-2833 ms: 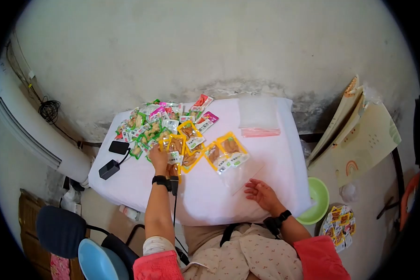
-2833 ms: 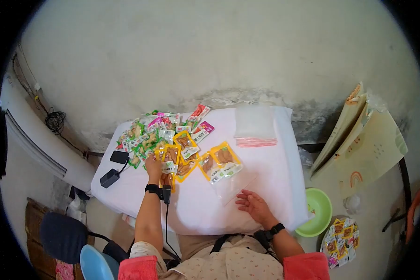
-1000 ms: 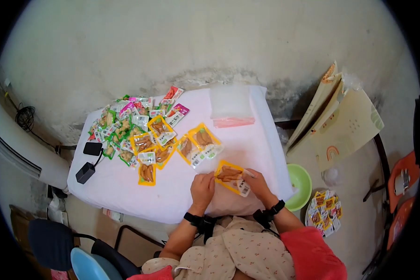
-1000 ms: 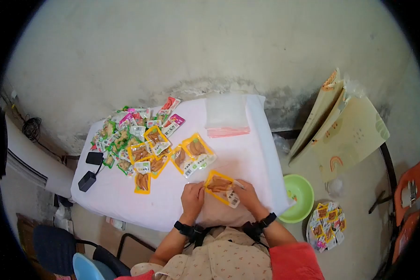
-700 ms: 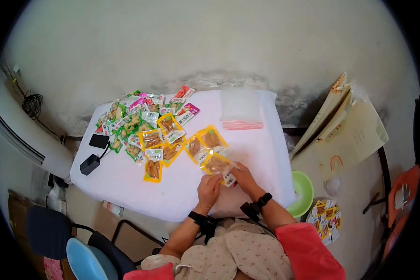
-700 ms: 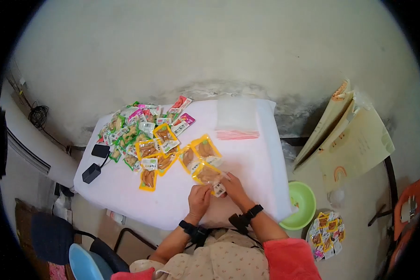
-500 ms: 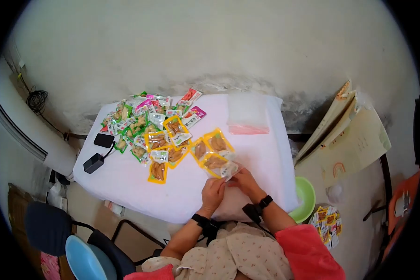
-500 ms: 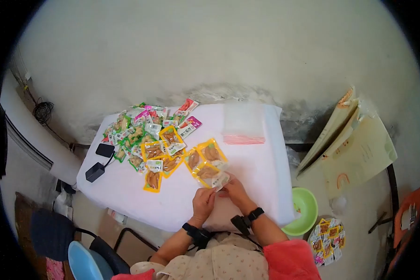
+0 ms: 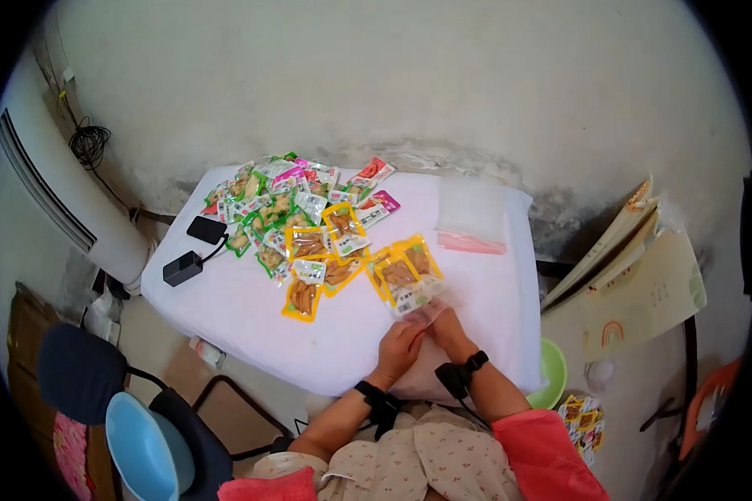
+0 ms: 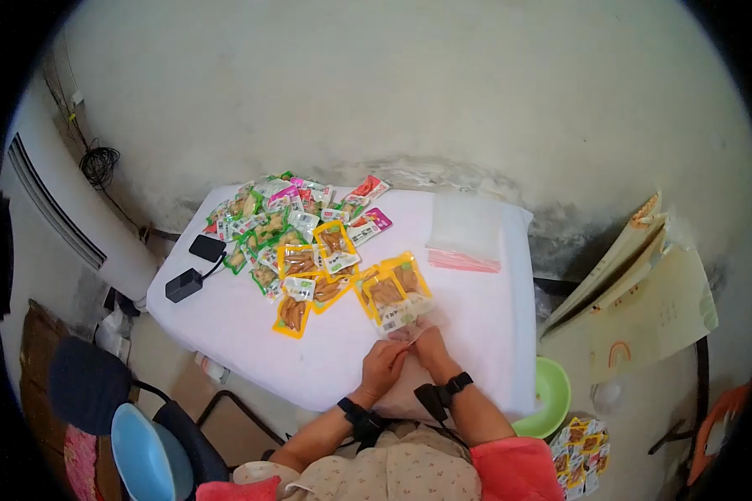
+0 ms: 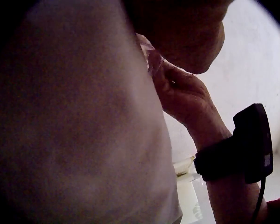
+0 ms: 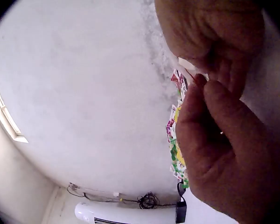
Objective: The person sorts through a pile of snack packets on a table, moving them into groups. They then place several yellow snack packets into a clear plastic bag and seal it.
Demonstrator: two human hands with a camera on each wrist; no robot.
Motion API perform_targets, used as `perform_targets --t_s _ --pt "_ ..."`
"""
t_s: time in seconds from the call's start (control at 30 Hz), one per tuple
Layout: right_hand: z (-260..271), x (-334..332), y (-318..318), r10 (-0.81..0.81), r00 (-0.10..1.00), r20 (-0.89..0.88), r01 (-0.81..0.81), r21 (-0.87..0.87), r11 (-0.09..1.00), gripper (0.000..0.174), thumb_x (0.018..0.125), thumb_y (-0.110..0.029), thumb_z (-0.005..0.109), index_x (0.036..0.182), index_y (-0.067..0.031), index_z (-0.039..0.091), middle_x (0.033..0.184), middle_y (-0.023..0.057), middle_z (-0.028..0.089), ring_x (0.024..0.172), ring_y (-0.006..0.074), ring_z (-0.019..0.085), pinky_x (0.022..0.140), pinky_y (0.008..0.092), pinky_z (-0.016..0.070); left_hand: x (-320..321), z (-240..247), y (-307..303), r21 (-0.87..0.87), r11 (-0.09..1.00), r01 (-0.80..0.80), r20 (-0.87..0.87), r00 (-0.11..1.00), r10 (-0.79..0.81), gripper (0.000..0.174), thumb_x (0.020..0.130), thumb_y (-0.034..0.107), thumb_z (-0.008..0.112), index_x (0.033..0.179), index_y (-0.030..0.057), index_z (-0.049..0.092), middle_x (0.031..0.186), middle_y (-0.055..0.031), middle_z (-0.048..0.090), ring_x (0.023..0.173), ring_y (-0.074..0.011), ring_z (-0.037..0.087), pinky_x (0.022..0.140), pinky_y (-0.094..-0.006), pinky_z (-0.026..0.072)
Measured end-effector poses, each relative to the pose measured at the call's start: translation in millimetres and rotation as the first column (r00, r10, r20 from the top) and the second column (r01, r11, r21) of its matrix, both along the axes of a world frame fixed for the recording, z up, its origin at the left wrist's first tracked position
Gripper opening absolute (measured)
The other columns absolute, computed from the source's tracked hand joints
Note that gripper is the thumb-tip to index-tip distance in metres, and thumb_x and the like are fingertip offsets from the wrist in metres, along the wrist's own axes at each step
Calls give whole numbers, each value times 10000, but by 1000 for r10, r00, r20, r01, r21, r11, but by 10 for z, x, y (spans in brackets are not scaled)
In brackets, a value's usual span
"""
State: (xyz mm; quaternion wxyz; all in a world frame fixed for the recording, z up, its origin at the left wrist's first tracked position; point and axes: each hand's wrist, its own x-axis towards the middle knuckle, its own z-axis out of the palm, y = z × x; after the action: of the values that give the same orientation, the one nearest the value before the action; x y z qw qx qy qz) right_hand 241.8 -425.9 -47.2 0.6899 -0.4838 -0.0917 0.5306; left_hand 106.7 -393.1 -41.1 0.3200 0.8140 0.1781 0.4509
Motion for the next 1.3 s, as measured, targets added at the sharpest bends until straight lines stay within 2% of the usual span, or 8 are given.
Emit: perform_targets --t_s 0.63,0.67,0.77,0.83,0.87,0.93,1.03,1.3 --pt "-120 110 79 11 984 176 -12 3 1000 251 925 -139 498 1111 29 498 914 141 605 816 253 631 659 334 522 -44 -33 112 -66 997 29 41 999 -26 221 764 34 652 984 50 639 934 -117 624 840 -300 593 716 -357 498" --pt "-132 120 12 11 984 177 -12 4 1000 251 925 -139 498 1111 29 498 914 141 605 816 253 631 659 334 522 -69 -69 257 22 996 -88 20 996 88 255 751 52 670 1003 46 633 952 -126 625 875 -315 588 759 -380 488" --pt "129 25 -281 46 853 520 18 -116 993 254 897 -111 530 1117 15 543 915 132 629 801 218 632 655 324 520 -283 51 835 233 888 -396 -74 904 422 407 745 170 698 1105 20 581 1116 -207 569 1028 -367 526 896 -447 424" --pt "-86 62 -480 -15 204 979 17 12 1000 314 832 -55 578 1142 -16 560 982 148 627 856 249 618 715 341 513 -513 315 1084 458 649 -607 -270 601 752 552 738 224 696 1222 28 516 1271 -233 461 1157 -363 449 957 -451 377" --pt "-118 46 -535 -15 205 979 17 12 1000 314 832 -55 578 1142 -16 560 982 148 627 856 249 618 715 341 513 -640 289 1188 459 648 -607 -271 600 753 552 738 224 696 1222 28 516 1271 -233 461 1157 -363 449 957 -451 377" --pt "-87 1 -601 -23 -84 996 29 26 999 249 789 -81 602 1032 -34 632 1066 177 607 985 347 556 826 416 455 -845 202 1385 238 739 -630 -652 460 602 643 759 267 674 1321 71 432 1381 -245 358 1269 -387 340 1004 -502 314" --pt "11 -98 -640 -11 -164 986 26 15 1000 223 775 -90 609 989 -39 645 1117 156 590 1009 335 536 873 430 426 -1135 72 1376 146 781 -608 -595 577 560 629 767 263 662 1324 76 437 1363 -245 380 1266 -385 350 1002 -510 312" --pt "-3 -87 -664 -4 -186 982 17 7 1000 253 773 -98 614 1017 -42 647 1137 153 576 1023 329 531 891 429 413 -1335 -20 1270 321 520 -791 -447 358 820 683 755 293 695 1335 54 424 1382 -259 352 1284 -409 319 1022 -537 257"
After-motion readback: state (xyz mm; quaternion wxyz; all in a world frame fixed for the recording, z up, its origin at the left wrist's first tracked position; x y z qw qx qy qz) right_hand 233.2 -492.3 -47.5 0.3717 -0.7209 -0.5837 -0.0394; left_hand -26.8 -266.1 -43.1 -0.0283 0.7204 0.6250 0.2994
